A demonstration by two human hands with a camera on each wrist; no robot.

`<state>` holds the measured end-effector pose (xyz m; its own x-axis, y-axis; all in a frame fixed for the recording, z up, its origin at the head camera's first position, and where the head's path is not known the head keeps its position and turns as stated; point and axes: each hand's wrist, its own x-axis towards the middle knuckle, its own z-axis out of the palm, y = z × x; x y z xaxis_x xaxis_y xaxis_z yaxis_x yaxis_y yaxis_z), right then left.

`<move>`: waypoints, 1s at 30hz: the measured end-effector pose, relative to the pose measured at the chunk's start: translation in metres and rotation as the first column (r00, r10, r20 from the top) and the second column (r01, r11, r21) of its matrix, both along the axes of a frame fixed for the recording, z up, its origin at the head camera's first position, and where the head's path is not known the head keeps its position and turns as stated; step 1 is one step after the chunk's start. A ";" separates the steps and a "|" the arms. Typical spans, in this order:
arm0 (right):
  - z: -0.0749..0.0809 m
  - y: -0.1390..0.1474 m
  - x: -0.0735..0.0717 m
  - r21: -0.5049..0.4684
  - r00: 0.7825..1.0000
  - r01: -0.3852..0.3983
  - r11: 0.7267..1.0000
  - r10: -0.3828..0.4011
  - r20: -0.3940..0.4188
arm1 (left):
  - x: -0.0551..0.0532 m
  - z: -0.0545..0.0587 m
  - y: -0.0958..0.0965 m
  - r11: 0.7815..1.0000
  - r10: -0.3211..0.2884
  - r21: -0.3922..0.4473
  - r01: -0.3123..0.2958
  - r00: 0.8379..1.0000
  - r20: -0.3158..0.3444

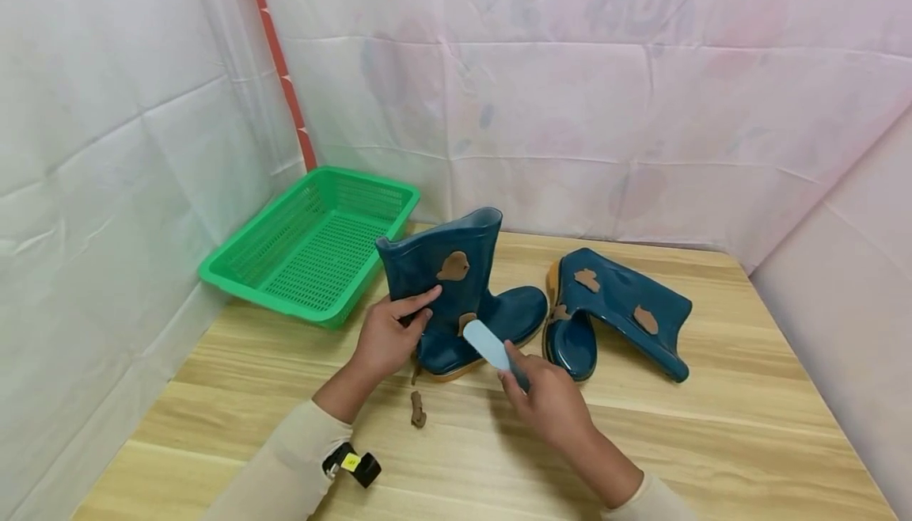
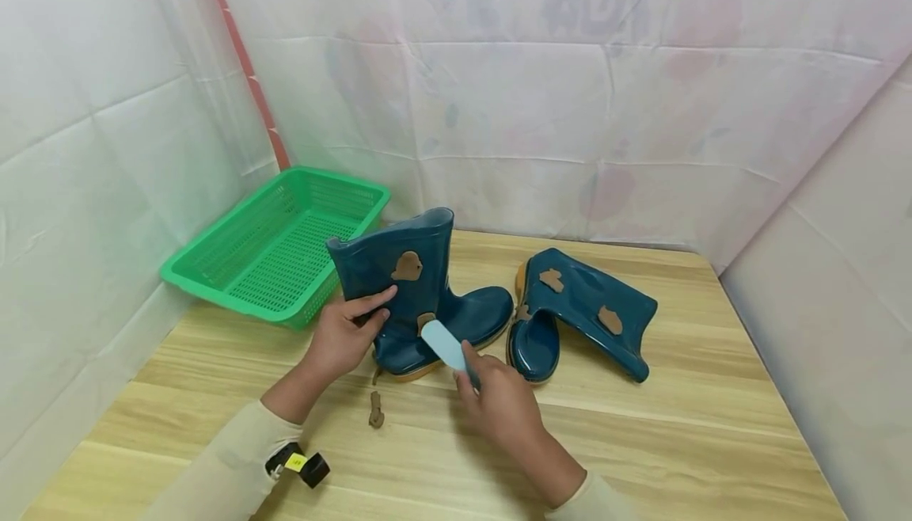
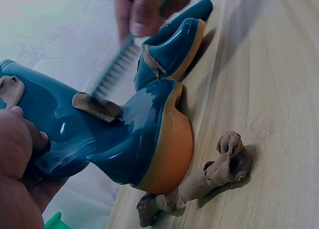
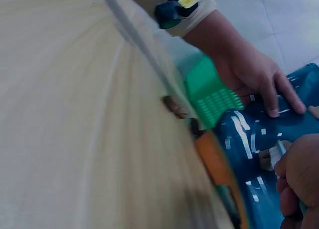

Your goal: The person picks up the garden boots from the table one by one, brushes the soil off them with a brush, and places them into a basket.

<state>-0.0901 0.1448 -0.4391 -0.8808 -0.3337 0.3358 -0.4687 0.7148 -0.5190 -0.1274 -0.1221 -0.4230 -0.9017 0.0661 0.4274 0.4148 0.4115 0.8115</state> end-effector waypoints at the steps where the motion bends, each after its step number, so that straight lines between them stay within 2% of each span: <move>1: -0.001 -0.001 0.000 0.024 1.000 0.000 1.000 0.000 0.007 | 0.000 0.000 0.000 1.000 0.000 0.001 0.000 1.000 0.002; 5: 0.000 0.000 0.003 0.035 1.000 0.013 0.999 -0.013 0.003 | -0.001 0.000 0.001 1.000 -0.011 0.005 0.011 1.000 0.008; 9: 0.005 0.001 0.004 -0.042 0.997 0.003 0.999 -0.006 -0.082 | -0.001 0.000 0.001 1.000 -0.013 0.008 0.013 1.000 -0.002; 11: 0.007 0.000 0.003 -0.049 0.994 0.006 0.999 -0.011 -0.110 | -0.001 0.000 0.000 1.000 -0.010 0.005 0.010 1.000 -0.004; 13: 0.005 0.000 0.001 -0.027 0.995 0.017 1.000 -0.019 -0.095 | -0.001 0.000 0.001 1.000 -0.008 0.003 0.008 1.000 0.004; 17: -0.003 0.000 0.002 0.052 1.000 0.022 0.998 -0.022 0.007 | 0.000 0.001 0.002 1.000 -0.006 -0.005 0.007 1.000 0.026; 19: -0.004 0.000 0.003 0.056 1.000 0.011 0.998 -0.012 0.015 | 0.000 0.001 0.002 1.000 -0.004 -0.002 0.004 1.000 0.030; 23: 0.002 0.002 0.003 -0.023 0.996 -0.007 1.000 0.004 -0.091 | 0.000 0.001 0.001 1.000 0.002 0.005 -0.002 1.000 0.025; 26: 0.007 0.002 0.001 -0.068 0.989 0.013 0.998 -0.022 -0.146 | 0.000 0.000 0.001 1.000 0.007 0.011 -0.007 1.000 0.020; 28: 0.007 0.002 -0.001 -0.062 0.992 0.036 0.997 -0.043 -0.116 | 0.001 0.000 0.001 1.000 0.008 0.009 -0.009 1.000 0.014; 30: 0.004 0.001 -0.001 -0.027 0.998 0.052 0.998 -0.053 -0.042 | 0.001 0.000 0.001 1.000 0.015 0.006 -0.015 1.000 0.013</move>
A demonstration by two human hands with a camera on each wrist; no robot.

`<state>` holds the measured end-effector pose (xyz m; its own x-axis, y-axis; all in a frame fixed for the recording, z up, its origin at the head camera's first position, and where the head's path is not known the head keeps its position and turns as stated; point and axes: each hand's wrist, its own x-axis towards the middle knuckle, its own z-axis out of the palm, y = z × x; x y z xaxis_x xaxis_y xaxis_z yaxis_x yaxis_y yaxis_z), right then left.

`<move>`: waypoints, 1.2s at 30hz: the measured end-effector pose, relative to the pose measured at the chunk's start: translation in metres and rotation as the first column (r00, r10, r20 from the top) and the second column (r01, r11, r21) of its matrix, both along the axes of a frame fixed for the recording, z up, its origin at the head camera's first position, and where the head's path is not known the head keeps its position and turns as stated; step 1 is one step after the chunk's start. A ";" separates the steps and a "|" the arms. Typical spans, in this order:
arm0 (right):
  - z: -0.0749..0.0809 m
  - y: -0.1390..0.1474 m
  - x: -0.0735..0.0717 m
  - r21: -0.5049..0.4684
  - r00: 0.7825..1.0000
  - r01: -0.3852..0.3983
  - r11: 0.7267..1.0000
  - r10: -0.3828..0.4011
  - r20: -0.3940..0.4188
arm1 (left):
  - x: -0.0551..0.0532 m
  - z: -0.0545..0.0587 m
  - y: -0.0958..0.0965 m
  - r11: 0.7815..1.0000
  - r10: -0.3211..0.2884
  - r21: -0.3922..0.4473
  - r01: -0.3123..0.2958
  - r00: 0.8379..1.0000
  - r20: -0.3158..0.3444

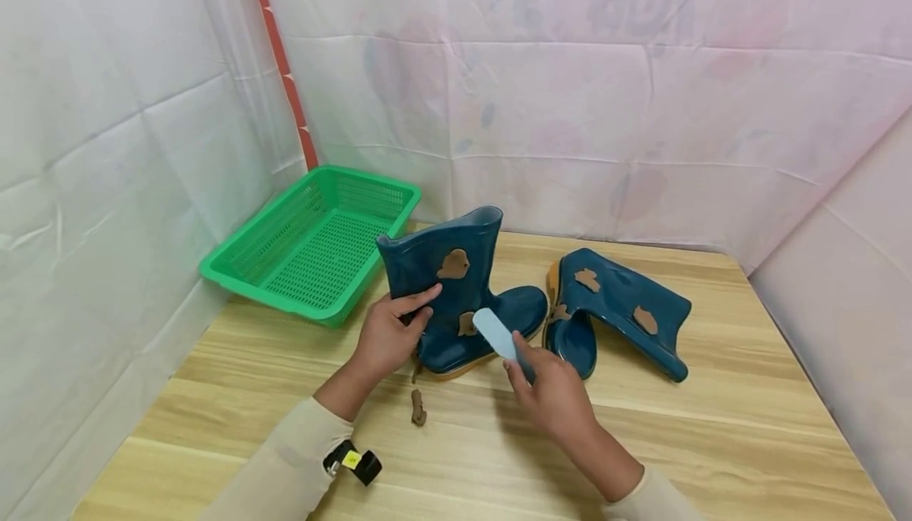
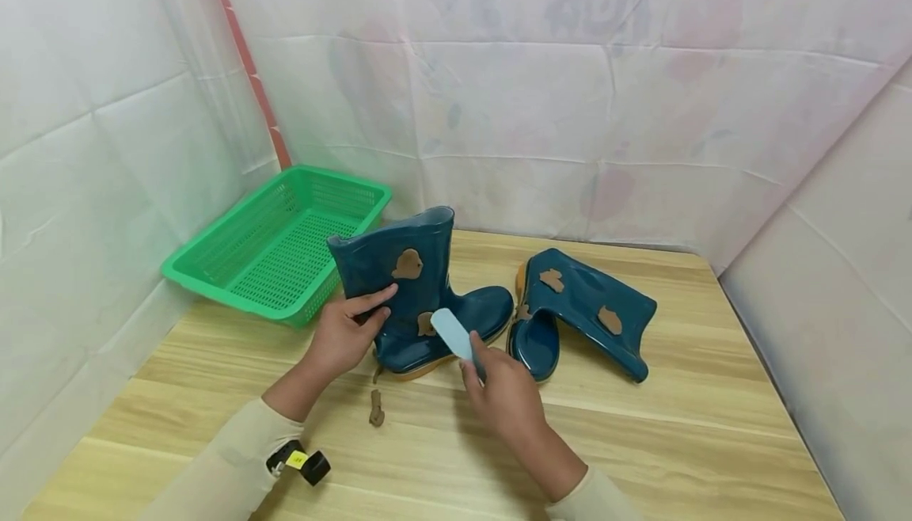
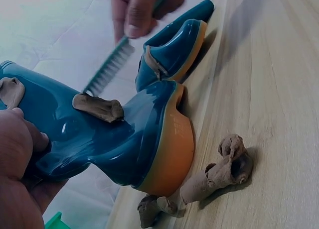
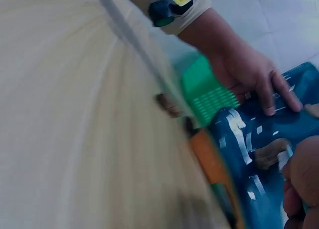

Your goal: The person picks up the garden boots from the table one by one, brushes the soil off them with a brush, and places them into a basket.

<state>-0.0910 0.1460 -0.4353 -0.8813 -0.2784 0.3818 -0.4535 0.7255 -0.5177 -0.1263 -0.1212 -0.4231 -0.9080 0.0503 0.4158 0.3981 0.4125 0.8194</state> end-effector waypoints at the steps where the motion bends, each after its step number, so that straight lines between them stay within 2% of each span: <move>1: -0.002 0.000 0.000 0.023 0.999 -0.002 1.000 0.002 0.036 | 0.000 0.000 0.000 1.000 0.002 -0.003 -0.002 1.000 0.000; 3: -0.004 0.000 0.001 0.051 0.997 -0.018 0.999 0.014 0.079 | 0.000 -0.001 0.000 1.000 0.003 -0.007 -0.003 1.000 0.002; 5: -0.004 0.000 0.002 0.052 0.997 -0.035 0.998 0.031 0.077 | -0.001 -0.001 -0.001 1.000 0.005 -0.004 -0.005 1.000 0.005; 10: 0.003 -0.001 -0.001 -0.049 0.998 -0.040 0.998 0.037 -0.058 | -0.001 0.002 -0.001 1.000 0.005 -0.001 -0.005 1.000 -0.006; 12: 0.005 -0.002 -0.003 -0.065 0.996 -0.036 0.997 0.031 -0.083 | 0.000 0.003 0.000 1.000 0.002 -0.001 -0.002 1.000 -0.007; 18: 0.000 -0.003 0.000 0.015 0.999 -0.041 0.999 0.041 0.012 | 0.000 0.002 0.000 1.000 -0.005 0.003 0.005 1.000 0.023; 21: -0.001 -0.002 0.001 0.041 0.998 -0.066 0.997 0.065 0.027 | 0.000 0.002 -0.001 1.000 0.002 0.004 -0.002 1.000 0.024; 25: 0.006 0.003 -0.001 0.010 0.997 -0.083 0.997 0.083 -0.010 | 0.000 0.003 -0.002 1.000 0.009 0.002 -0.009 1.000 0.006; 30: 0.014 0.003 -0.005 -0.065 0.997 -0.050 0.997 0.046 -0.064 | 0.001 0.004 0.000 1.000 -0.002 -0.010 0.002 1.000 -0.005; 36: 0.007 -0.001 -0.003 0.032 0.997 -0.065 0.997 0.064 0.041 | 0.001 0.004 0.002 1.000 0.003 -0.016 -0.003 1.000 0.005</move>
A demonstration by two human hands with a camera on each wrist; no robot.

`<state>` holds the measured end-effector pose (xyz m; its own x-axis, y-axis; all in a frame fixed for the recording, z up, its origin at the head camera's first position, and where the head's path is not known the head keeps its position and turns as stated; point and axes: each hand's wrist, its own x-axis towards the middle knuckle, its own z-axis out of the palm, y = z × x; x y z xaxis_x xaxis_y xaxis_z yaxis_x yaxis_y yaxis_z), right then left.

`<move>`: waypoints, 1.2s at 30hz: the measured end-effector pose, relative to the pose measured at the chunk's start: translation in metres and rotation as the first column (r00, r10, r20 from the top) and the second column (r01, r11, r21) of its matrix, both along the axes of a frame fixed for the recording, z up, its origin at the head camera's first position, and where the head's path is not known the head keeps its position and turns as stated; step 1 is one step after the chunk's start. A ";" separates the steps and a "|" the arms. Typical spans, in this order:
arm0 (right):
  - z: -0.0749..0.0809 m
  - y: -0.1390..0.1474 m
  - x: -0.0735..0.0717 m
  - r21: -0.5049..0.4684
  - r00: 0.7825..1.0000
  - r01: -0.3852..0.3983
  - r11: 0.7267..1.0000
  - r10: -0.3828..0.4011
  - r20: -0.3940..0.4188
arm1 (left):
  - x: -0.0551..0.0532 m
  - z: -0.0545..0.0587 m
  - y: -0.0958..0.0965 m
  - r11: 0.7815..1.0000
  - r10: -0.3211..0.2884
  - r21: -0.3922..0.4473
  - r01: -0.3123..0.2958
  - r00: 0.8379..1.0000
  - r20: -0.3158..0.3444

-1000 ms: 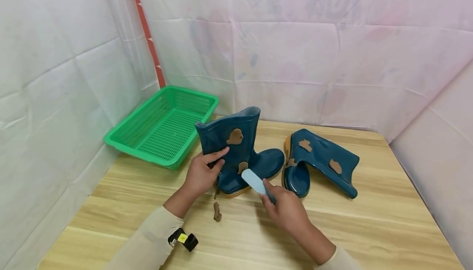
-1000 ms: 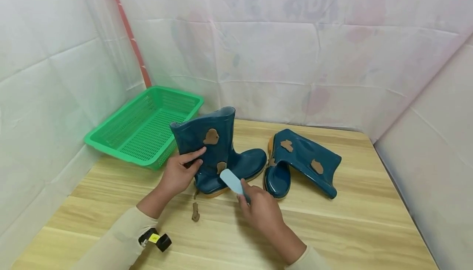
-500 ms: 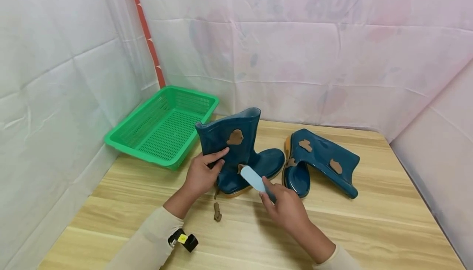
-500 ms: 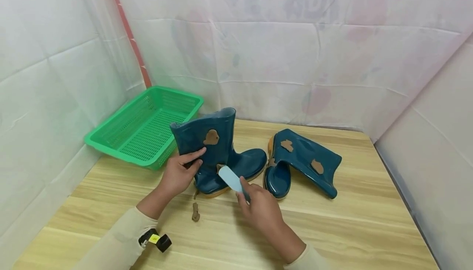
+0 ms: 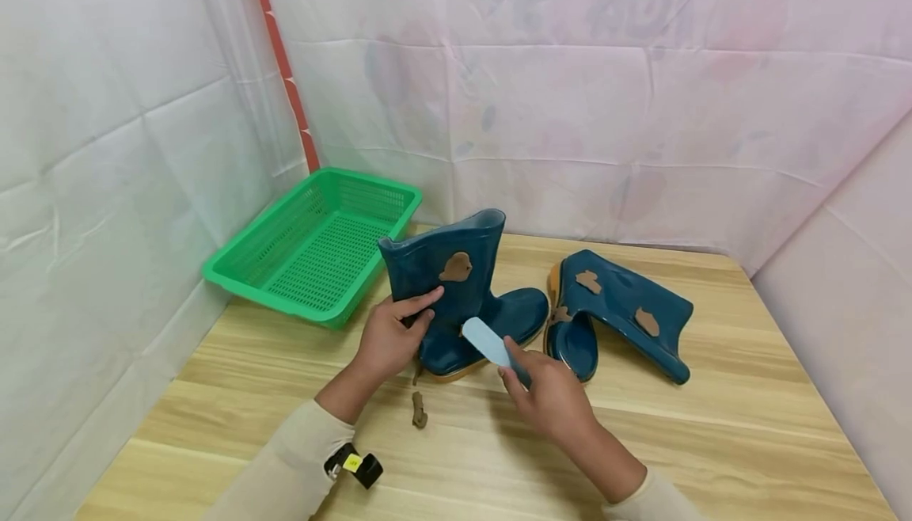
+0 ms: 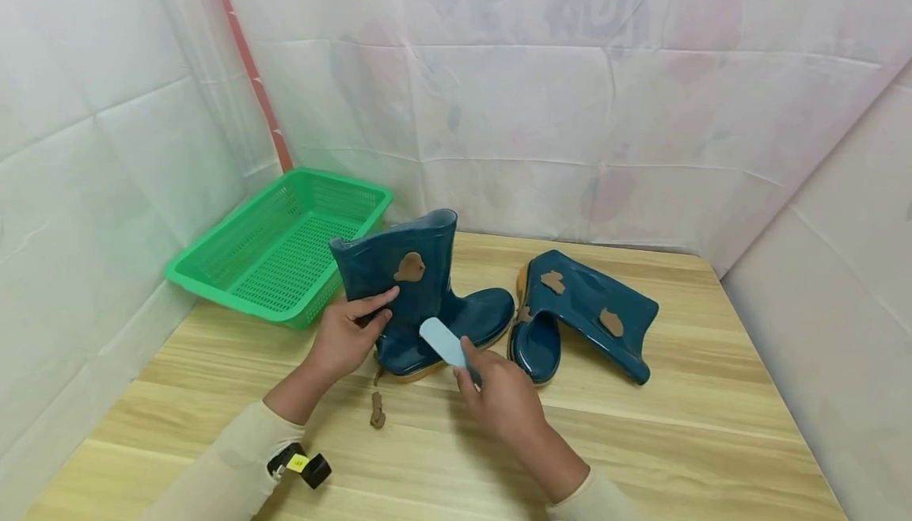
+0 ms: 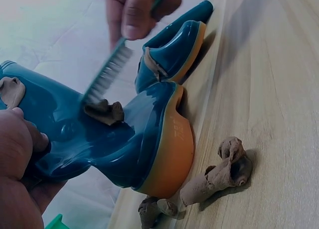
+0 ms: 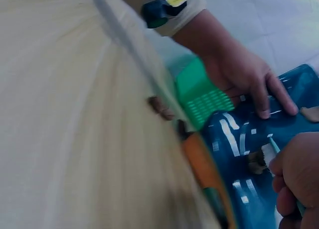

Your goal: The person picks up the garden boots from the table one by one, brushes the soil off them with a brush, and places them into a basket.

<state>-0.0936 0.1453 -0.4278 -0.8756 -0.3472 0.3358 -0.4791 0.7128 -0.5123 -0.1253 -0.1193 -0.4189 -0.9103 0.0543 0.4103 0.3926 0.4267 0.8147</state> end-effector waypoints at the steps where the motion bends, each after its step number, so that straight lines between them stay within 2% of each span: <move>1: -0.002 0.000 0.001 0.014 1.000 0.006 1.000 -0.007 0.010 | 0.000 0.000 0.000 1.000 0.000 -0.001 0.000 1.000 0.003; 6: -0.003 0.003 0.000 -0.022 0.993 0.107 0.994 -0.108 -0.043 | 0.000 -0.001 0.000 1.000 -0.005 0.004 0.005 1.000 0.002; 8: -0.002 0.003 0.000 -0.042 0.990 0.108 0.993 -0.111 -0.088 | 0.000 -0.001 0.000 1.000 -0.006 0.006 0.006 1.000 -0.001; 10: -0.001 0.001 0.001 -0.040 0.991 0.073 0.997 -0.077 -0.108 | 0.000 -0.001 -0.001 1.000 -0.006 0.005 0.006 1.000 -0.003; 14: -0.003 -0.004 0.004 0.009 0.999 0.014 1.000 -0.014 -0.051 | 0.001 0.000 -0.001 1.000 -0.008 0.004 0.008 1.000 0.002; 17: -0.006 -0.004 0.006 0.064 1.000 0.008 0.998 -0.009 0.021 | 0.001 0.000 0.000 1.000 -0.015 0.007 0.015 1.000 0.006; 20: -0.006 -0.002 0.009 0.084 0.999 -0.003 0.996 -0.001 0.048 | 0.000 0.000 -0.001 1.000 -0.020 0.011 0.020 1.000 0.008; 26: 0.002 0.001 0.007 -0.025 1.000 0.019 0.999 -0.020 -0.007 | 0.000 0.000 -0.002 1.000 -0.012 0.012 0.012 1.000 -0.001; 30: 0.001 0.000 0.003 -0.036 0.999 0.031 0.999 -0.032 -0.024 | 0.000 0.001 -0.002 1.000 -0.004 -0.002 0.004 1.000 -0.004; 33: -0.002 0.001 0.002 0.006 0.999 0.031 1.000 -0.031 0.033 | 0.000 0.002 -0.001 1.000 -0.002 -0.003 0.002 1.000 0.012; 36: -0.002 0.004 0.005 0.097 0.992 -0.003 0.995 -0.009 0.125 | 0.000 0.002 -0.001 1.000 -0.004 0.002 0.004 1.000 0.026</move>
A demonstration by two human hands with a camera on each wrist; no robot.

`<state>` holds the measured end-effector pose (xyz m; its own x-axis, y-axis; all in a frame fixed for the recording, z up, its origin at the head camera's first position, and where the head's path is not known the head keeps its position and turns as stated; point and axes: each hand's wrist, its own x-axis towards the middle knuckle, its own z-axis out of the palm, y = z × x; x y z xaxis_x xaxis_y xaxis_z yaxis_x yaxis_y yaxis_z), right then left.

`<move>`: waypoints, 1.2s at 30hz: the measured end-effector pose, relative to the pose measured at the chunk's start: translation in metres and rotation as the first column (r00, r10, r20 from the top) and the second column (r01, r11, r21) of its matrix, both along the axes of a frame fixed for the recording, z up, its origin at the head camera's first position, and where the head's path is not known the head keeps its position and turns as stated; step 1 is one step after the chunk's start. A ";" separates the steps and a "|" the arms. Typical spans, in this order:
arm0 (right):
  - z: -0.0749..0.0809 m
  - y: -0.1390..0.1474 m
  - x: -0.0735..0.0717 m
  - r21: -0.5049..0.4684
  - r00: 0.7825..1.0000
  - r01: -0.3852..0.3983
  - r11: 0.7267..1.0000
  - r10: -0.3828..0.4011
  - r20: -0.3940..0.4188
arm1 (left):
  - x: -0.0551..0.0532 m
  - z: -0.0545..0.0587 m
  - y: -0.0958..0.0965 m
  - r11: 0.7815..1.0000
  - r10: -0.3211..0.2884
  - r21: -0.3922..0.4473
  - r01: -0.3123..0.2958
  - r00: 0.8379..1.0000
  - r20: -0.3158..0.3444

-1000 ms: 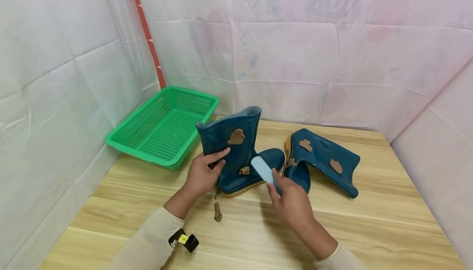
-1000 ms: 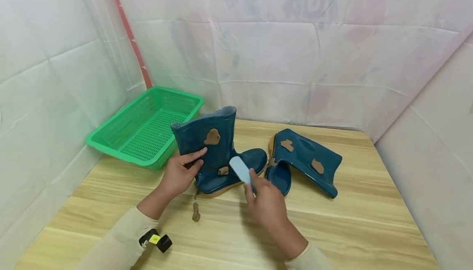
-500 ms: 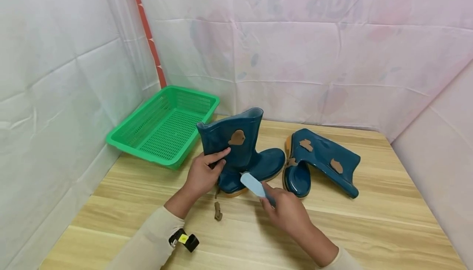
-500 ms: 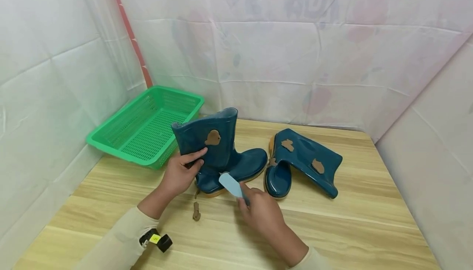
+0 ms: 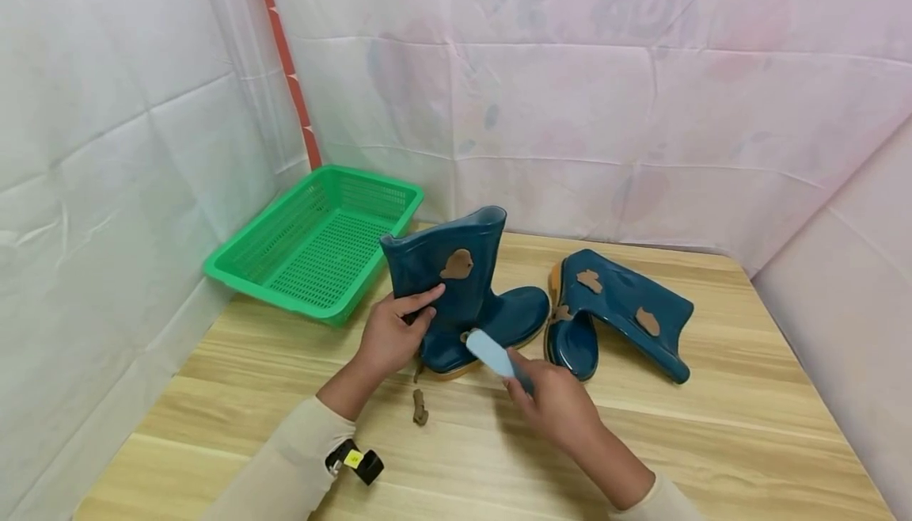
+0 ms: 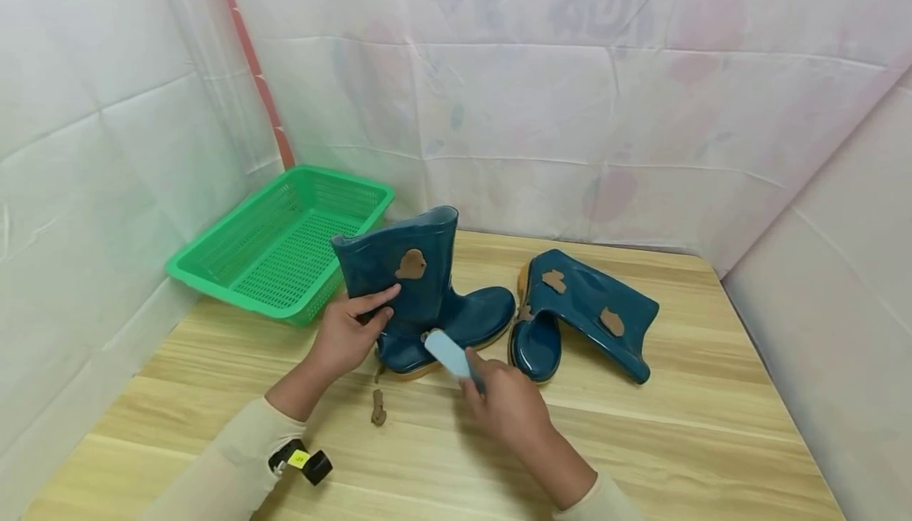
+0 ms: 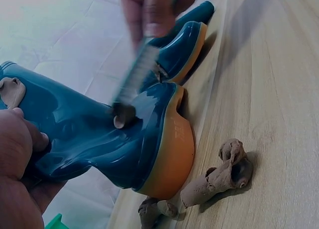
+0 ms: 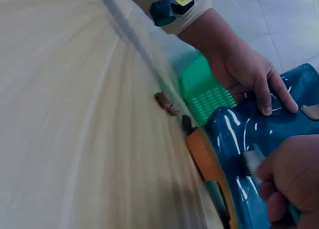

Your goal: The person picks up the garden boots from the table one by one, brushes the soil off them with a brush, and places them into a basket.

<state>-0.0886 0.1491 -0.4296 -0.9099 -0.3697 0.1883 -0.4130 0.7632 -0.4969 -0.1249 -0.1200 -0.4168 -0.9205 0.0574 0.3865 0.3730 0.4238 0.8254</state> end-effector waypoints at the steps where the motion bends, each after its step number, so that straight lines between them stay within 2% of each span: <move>1: 0.001 0.002 0.002 0.033 0.999 -0.017 0.999 0.016 0.033 | 0.000 0.000 0.000 1.000 0.000 0.001 0.000 1.000 0.003; 5: 0.007 0.008 0.009 0.117 0.991 -0.096 0.988 0.084 0.107 | -0.001 -0.002 0.001 1.000 -0.006 0.006 0.006 1.000 0.003; 7: 0.012 0.011 0.011 0.087 0.988 -0.119 0.989 0.109 0.112 | -0.001 -0.002 0.000 1.000 -0.007 0.008 0.007 1.000 0.000; 10: 0.019 0.012 0.010 0.003 0.992 -0.118 0.993 0.118 0.053 | -0.002 -0.002 0.000 1.000 -0.007 0.010 0.007 1.000 -0.007; 12: 0.021 0.012 0.009 -0.048 0.995 -0.101 0.994 0.101 -0.003 | -0.002 -0.002 0.000 1.000 -0.008 0.008 0.008 1.000 -0.016; 15: 0.021 0.010 0.005 -0.063 0.995 -0.070 0.996 0.066 -0.071 | -0.002 -0.001 0.000 1.000 -0.011 0.005 0.012 0.999 -0.030; 21: 0.016 0.010 0.002 -0.037 0.998 -0.026 0.999 0.024 -0.056 | -0.003 0.002 0.002 1.000 -0.006 -0.006 0.006 0.997 -0.083; 26: 0.014 0.013 0.001 -0.070 0.999 0.008 0.998 -0.011 -0.051 | -0.004 0.004 0.003 1.000 -0.002 0.021 0.005 0.992 -0.129; 30: 0.017 0.015 0.001 -0.102 0.997 0.018 0.995 -0.026 -0.079 | -0.003 0.004 0.003 0.997 -0.025 0.063 0.034 0.992 -0.127; 36: 0.028 0.013 -0.002 -0.198 0.979 0.013 0.980 -0.053 -0.197 | -0.001 0.001 0.004 0.993 -0.095 0.068 0.101 0.992 -0.083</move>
<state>-0.0909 0.1617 -0.4018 -0.8572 -0.2780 0.4335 -0.4954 0.6752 -0.5466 -0.1258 -0.1156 -0.4158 -0.8780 0.1148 0.4647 0.4754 0.3225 0.8185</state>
